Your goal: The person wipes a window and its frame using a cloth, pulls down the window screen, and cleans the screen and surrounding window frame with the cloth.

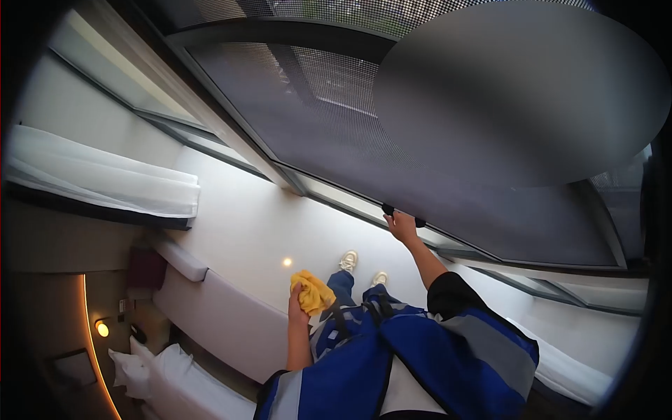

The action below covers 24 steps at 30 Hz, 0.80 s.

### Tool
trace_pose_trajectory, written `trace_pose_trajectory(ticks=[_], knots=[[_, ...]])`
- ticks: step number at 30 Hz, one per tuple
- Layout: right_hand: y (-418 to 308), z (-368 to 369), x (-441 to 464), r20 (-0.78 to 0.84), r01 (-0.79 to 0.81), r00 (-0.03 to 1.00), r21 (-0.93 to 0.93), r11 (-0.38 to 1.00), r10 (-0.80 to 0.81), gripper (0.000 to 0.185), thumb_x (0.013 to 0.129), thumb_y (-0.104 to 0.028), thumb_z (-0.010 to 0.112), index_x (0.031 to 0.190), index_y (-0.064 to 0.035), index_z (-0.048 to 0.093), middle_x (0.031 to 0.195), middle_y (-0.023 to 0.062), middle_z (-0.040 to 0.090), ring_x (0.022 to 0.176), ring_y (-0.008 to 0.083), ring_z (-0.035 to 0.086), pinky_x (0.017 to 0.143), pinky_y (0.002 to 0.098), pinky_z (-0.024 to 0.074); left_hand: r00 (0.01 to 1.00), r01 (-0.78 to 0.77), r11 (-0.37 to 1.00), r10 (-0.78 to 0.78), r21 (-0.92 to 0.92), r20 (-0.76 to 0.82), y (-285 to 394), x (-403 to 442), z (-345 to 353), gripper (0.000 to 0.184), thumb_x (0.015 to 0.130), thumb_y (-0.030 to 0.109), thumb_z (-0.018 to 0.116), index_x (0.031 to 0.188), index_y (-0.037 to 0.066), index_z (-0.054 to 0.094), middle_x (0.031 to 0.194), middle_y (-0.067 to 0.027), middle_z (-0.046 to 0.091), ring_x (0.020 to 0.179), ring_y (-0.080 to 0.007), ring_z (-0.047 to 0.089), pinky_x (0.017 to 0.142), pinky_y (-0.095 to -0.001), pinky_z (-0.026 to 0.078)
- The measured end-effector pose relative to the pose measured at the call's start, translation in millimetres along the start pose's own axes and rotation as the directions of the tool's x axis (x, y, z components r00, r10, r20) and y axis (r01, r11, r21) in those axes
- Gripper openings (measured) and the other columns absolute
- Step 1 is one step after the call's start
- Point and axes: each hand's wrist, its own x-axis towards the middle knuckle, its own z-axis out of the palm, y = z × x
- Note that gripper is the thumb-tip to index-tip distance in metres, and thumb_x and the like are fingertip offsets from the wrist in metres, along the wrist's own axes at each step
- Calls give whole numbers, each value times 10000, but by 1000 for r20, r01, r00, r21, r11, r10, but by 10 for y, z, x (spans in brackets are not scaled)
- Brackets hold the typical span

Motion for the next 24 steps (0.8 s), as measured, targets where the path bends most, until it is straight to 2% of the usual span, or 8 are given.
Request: trace_pose_trajectory(ticks=[4,7,11,15,18,21,24], knots=[[199,94,-172,3,51,999,68,996,-51,302,852,-280,538,766,4,484,621,173,563,606,364,571,566,439,449,999,-21,998,23,-60,27,-47,14,-3,359,879,257,537,1157,36,484,1087,-106,569,1001,-244,565,876,-391,472],[158,202,-174,20,36,999,-101,994,-34,292,851,-267,536,850,13,456,614,203,572,642,391,584,602,467,459,999,-29,995,32,-90,29,48,-4,106,343,874,237,547,1149,42,482,1075,-102,565,1003,-237,559,873,-382,474],[143,94,-106,145,-19,989,-15,1000,21,304,848,-270,539,847,27,472,637,192,588,631,371,595,644,453,474,999,-29,998,28,-61,-18,79,22,64,345,872,242,549,1145,42,485,1073,-101,566,1002,-239,560,874,-387,472],[164,202,-20,-27,86,995,-135,987,-91,373,834,-278,562,948,71,496,710,202,602,614,356,596,643,427,467,1000,-2,999,1,-48,-23,134,79,18,355,870,255,550,1147,44,485,1083,-104,566,1009,-246,559,878,-392,468],[218,292,-76,-131,91,984,-215,972,-121,333,831,-257,576,915,57,503,666,187,586,625,345,596,574,425,470,999,-14,999,12,-40,-45,86,79,-30,366,870,263,546,1155,43,479,1099,-112,560,1023,-260,552,885,-407,462],[271,366,-60,-86,-16,996,-127,992,5,299,810,-222,597,917,46,520,670,176,589,630,348,596,591,428,471,996,-40,999,38,-30,-82,128,98,-4,378,876,278,532,1165,42,472,1110,-119,553,1031,-272,545,890,-427,456],[262,432,-116,-109,-111,989,-105,988,100,255,794,-202,607,907,16,542,681,167,595,631,347,597,568,423,472,994,-87,996,86,-11,-64,173,119,-20,383,879,292,522,1168,46,469,1117,-121,548,1033,-279,542,890,-437,454]])
